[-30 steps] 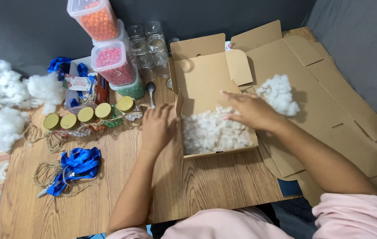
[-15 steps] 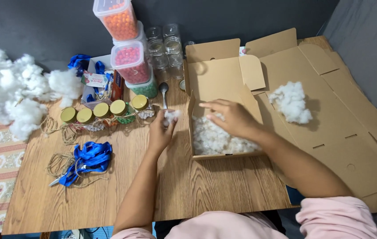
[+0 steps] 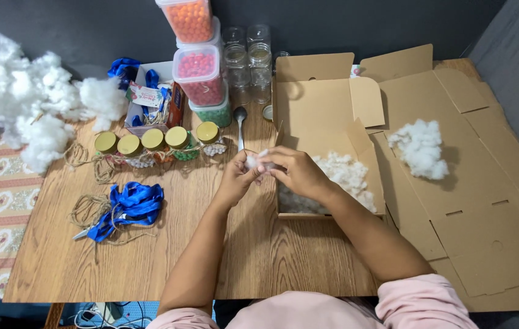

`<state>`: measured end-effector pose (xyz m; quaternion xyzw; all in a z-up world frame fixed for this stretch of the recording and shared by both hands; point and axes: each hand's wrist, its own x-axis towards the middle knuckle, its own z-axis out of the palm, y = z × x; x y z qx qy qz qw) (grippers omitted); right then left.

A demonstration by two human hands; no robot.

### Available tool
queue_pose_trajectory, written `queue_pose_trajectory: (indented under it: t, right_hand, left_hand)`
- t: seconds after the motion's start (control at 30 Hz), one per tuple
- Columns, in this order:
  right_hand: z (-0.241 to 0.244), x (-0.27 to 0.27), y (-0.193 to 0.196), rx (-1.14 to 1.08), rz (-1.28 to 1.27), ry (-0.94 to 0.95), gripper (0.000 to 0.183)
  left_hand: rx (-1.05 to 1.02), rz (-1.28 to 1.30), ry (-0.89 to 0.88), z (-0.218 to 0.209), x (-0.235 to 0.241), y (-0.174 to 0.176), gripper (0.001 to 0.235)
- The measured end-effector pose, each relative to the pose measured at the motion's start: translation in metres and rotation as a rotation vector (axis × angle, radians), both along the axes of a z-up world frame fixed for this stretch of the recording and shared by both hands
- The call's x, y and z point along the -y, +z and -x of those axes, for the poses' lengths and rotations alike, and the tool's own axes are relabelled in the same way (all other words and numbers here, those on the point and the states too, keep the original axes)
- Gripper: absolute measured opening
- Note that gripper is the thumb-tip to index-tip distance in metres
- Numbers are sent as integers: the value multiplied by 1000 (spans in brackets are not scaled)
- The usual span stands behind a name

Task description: Filling a small cardboard box with white polyester fiberfill stuffing piece by piece.

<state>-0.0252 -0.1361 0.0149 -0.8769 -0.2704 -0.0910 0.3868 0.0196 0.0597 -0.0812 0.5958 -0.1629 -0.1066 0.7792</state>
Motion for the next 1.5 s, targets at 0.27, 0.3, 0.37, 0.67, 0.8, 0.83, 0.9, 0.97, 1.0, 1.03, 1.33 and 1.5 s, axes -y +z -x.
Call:
queue_pose_trajectory:
  t: [0.27,0.3,0.37,0.67,0.8,0.83,0.9,0.97,1.0,1.03,1.33,1.5]
  right_hand:
    - [-4,20,-18,18,-113,-112,16]
    - [-6,27,-22,31,-117,-154,17]
    - [-8,43,-6,39,-144,-214,18]
    - [4,62,15,-65,-204,-284,38]
    - [11,39,17,-88,-101,-180,23]
    - [9,34,9,-90,-101,-180,23]
    - [7,26,-6,-125,-57,-158,20]
    - [11,18,13,-200,-100,-183,30]
    - [13,13,23,-275,-145,-207,41]
    - [14,15,23,-274,-144,-208,41]
    - [21,18,34,-264,-355,-31,59]
    - [14,9,10,-31,-104,-164,37]
  left_hand:
    - [-11,33,114,5,-2,21,12]
    - [-12,35,150,4,-3,24,13]
    - [23,-33,186,3,-8,29,13]
    - [509,-852,226,25,-3,60,55]
    - [406,-274,111,36,14,71,57]
    - [404,-274,111,37,18,67,57]
    - [268,-90,86,40,26,59,49]
    - [228,-46,101,36,25,50,47]
    - [189,-3,115,33,25,45,44]
    - [189,-3,114,31,25,40,44]
    - [36,85,251,20,26,17,19]
    - [-3,128,235,26,30,22,17]
